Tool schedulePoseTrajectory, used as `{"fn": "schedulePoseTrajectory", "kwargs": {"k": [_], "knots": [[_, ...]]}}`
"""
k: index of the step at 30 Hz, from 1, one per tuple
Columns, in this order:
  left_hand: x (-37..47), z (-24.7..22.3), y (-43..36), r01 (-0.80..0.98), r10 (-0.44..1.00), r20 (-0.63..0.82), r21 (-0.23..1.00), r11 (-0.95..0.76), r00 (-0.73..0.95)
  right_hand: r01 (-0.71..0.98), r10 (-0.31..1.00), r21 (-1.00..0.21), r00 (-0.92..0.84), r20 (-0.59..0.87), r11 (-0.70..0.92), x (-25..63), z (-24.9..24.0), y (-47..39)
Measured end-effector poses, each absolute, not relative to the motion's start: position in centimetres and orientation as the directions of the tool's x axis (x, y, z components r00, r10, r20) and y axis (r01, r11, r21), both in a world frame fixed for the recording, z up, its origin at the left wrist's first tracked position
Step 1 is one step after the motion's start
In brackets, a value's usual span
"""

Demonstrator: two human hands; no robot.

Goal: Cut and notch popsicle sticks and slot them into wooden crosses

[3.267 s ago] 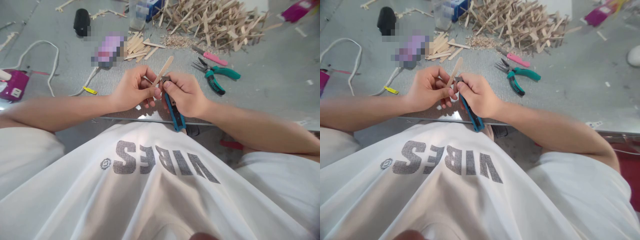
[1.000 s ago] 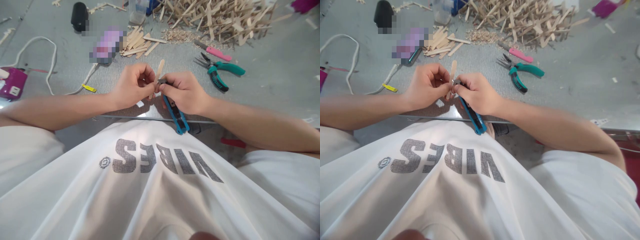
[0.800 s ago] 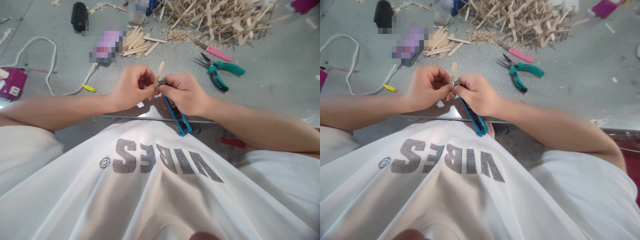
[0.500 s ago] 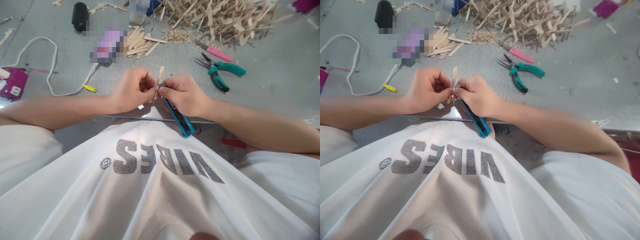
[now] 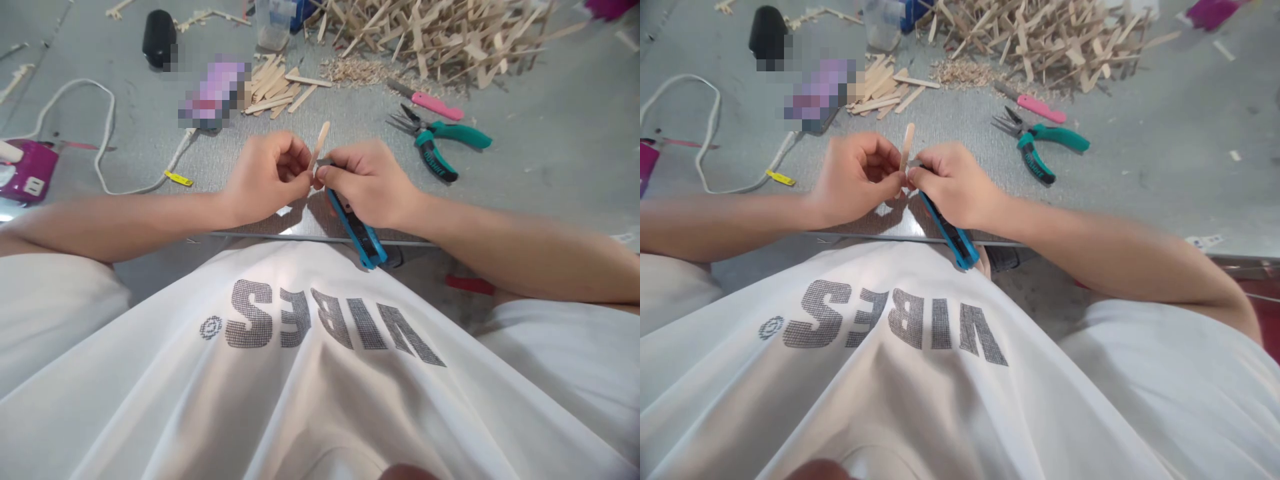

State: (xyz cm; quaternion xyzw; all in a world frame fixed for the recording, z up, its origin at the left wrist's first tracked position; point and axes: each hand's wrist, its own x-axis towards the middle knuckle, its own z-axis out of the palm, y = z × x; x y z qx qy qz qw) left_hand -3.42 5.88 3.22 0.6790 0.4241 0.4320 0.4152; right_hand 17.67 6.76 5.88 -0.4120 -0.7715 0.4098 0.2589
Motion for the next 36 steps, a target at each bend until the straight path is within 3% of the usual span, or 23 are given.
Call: {"fn": "schedulePoseTrajectory", "kwargs": {"k": [10, 16, 21, 27, 36], "knots": [[-3.5, 3.2, 5.1, 0.363, 0.888, 0.345, 0.82, -0.442, 0.303, 0.439, 0.829, -0.816, -0.552, 0.086, 0.377, 17.8, 5.7, 6.6], [-3.4, 3.1, 4.9, 0.449, 0.904, 0.306, 0.791, -0.416, 0.299, 0.465, 0.822, -0.793, -0.564, 0.078, 0.394, 17.9, 5.4, 6.5], [-3.4, 3.1, 5.3, 0.367, 0.91, 0.286, 0.846, -0.387, 0.302, 0.548, 0.831, -0.746, -0.557, 0.013, 0.379, 17.9, 5.9, 7.0], [-3.4, 3.6, 6.0, 0.133, 0.927, 0.25, 0.946, -0.296, 0.281, 0.558, 0.844, -0.747, -0.536, 0.009, 0.362, 18.0, 6.8, 7.7], [-3.6, 3.7, 6.4, 0.183, 0.953, 0.205, 0.951, -0.248, 0.222, 0.533, 0.863, -0.828, -0.488, -0.134, 0.172, 17.6, 7.7, 7.1]]}}
